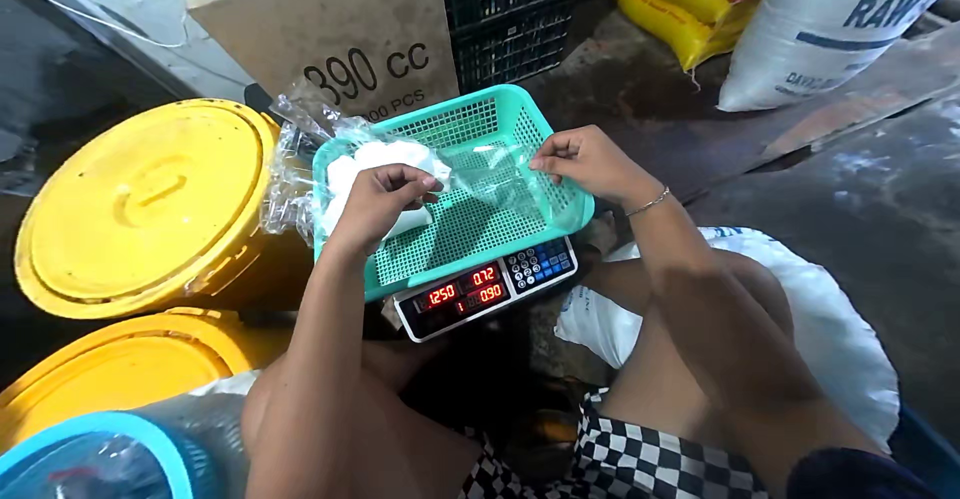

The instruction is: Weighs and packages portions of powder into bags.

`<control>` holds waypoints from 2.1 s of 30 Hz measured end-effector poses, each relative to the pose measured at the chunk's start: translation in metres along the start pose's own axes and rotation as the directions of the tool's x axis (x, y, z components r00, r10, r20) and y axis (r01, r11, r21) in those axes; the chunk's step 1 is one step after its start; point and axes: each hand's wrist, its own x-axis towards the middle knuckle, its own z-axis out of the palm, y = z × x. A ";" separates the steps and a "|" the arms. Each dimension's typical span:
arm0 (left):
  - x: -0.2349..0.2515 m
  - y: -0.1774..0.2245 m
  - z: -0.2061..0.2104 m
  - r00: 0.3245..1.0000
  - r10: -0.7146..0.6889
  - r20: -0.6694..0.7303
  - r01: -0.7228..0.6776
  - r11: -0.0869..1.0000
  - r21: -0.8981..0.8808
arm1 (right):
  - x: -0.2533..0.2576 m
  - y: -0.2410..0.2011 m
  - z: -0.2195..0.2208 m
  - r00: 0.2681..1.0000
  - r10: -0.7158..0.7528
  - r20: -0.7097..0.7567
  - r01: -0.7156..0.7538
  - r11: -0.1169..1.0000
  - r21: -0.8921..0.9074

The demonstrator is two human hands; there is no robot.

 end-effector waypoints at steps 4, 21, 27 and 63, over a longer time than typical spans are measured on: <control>0.001 -0.005 -0.004 0.990 0.102 -0.095 -0.091 0.989 0.116 | 0.002 -0.002 0.012 0.998 -0.021 -0.059 0.021 1.000 0.005; 0.002 -0.012 0.020 0.933 0.328 0.148 -0.360 0.838 0.411 | -0.012 -0.025 -0.005 0.990 0.013 0.141 0.001 0.995 -0.095; 0.002 -0.011 0.026 0.986 0.019 0.168 -0.105 0.850 0.517 | -0.023 -0.020 0.006 0.997 0.017 0.070 -0.021 0.998 0.060; -0.009 -0.024 0.090 0.981 0.194 0.013 -0.186 0.956 -0.226 | -0.021 -0.011 0.050 0.998 -0.043 -0.037 0.049 0.980 0.191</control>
